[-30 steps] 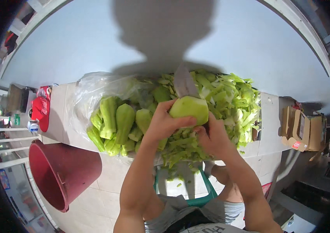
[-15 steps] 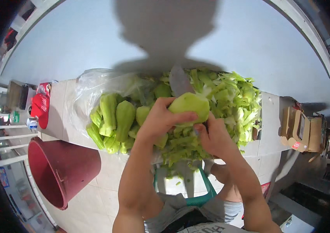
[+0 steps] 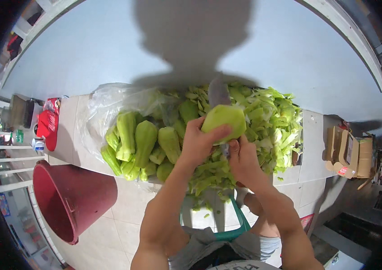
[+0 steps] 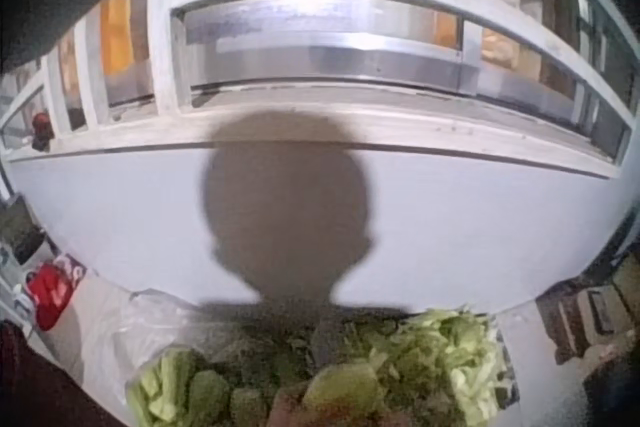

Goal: The person peels and cuts chayotes using a knife, while sitting on a stool. The person uses the knife to peel the skin off a chayote, then slices it into smaller pieces and places them on the floor with other chayote pieces.

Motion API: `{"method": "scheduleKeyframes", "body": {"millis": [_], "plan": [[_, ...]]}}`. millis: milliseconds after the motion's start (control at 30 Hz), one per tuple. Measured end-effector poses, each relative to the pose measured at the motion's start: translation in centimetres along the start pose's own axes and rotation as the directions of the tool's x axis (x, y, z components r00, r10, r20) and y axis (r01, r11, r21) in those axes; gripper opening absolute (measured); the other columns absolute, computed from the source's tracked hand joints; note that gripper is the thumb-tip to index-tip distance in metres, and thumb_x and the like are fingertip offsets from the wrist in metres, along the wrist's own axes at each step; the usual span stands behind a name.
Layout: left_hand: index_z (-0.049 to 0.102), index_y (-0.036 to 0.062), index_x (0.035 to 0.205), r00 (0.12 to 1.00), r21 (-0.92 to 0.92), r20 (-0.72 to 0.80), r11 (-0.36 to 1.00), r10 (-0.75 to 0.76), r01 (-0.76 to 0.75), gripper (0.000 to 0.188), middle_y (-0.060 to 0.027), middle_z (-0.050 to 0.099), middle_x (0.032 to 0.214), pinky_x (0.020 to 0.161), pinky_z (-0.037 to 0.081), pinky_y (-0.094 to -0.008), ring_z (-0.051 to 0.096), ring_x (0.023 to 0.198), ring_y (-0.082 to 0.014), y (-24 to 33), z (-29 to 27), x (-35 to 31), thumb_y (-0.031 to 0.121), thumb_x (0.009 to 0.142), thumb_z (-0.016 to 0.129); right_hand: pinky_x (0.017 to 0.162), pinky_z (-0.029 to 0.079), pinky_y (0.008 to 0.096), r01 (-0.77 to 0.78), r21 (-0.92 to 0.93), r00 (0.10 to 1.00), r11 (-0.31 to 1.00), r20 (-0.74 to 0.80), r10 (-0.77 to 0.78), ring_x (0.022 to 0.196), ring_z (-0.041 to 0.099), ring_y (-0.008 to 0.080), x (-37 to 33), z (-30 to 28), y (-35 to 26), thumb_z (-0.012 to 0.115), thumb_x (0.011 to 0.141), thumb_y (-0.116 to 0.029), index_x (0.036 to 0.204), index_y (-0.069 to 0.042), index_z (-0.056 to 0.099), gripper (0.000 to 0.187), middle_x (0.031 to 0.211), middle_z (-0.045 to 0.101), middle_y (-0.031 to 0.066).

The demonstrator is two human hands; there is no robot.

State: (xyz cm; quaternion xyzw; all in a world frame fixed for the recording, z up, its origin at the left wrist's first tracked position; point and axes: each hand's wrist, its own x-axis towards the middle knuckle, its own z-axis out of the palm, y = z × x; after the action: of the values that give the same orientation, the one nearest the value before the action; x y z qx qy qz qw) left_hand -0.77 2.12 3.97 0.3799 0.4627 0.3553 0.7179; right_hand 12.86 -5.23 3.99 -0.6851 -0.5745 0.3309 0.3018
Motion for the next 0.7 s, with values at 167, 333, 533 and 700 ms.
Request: {"method": "scheduleKeyframes", "body": {"millis": [167,333,533,700], "plan": [[0.068,-0.0036,0.094,0.993,0.17,0.026,0.979,-0.114,0.108,0.042,-0.0003,0.062,0.075,0.047,0.039,-0.0219,0.052,0.058,-0.0051,2.5,-0.6,-0.3,0.032,0.074,0.078,0.059,0.043,0.0507,-0.022,0.027,0.991,0.999,0.129,0.019,0.068,0.056,0.0505,0.3,-2.0,-0.8,0.048,0.097,-0.019,0.109,0.003,0.048,0.026,0.074,0.059,0.0276],[0.067,-0.0058,0.097,0.993,0.145,0.064,0.984,0.098,-0.107,0.044,-0.0047,0.068,0.084,0.061,0.048,-0.0251,0.06,0.07,-0.0088,0.3,-0.4,0.3,0.032,0.077,0.077,0.054,0.042,0.0445,0.046,0.068,0.999,0.997,-0.03,-0.044,0.059,0.054,0.0406,-0.3,0.9,-0.1,0.045,0.098,-0.022,0.104,0.002,0.05,0.025,0.066,0.057,0.0215],[0.067,-0.0067,0.099,1.0,0.087,0.0,0.996,0.018,-0.018,0.048,-0.006,0.069,0.086,0.069,0.049,-0.026,0.061,0.077,-0.0097,1.4,0.0,-0.1,0.034,0.076,0.077,0.05,0.041,0.0389,-0.011,0.099,1.0,0.995,0.025,0.009,0.049,0.053,0.0299,0.4,-0.6,0.4,0.044,0.1,-0.027,0.097,0.002,0.051,0.03,0.059,0.054,0.0147],[0.068,-0.0065,0.097,0.992,0.133,0.012,0.983,0.126,-0.126,0.05,-0.0071,0.069,0.083,0.069,0.049,-0.0265,0.061,0.075,-0.01,0.2,-0.7,0.4,0.037,0.075,0.077,0.058,0.043,0.0482,-0.042,-0.009,0.987,0.999,0.156,0.043,0.068,0.057,0.0492,0.7,-1.1,-1.4,0.044,0.097,-0.017,0.1,0.005,0.051,0.023,0.072,0.059,0.0274]]}}
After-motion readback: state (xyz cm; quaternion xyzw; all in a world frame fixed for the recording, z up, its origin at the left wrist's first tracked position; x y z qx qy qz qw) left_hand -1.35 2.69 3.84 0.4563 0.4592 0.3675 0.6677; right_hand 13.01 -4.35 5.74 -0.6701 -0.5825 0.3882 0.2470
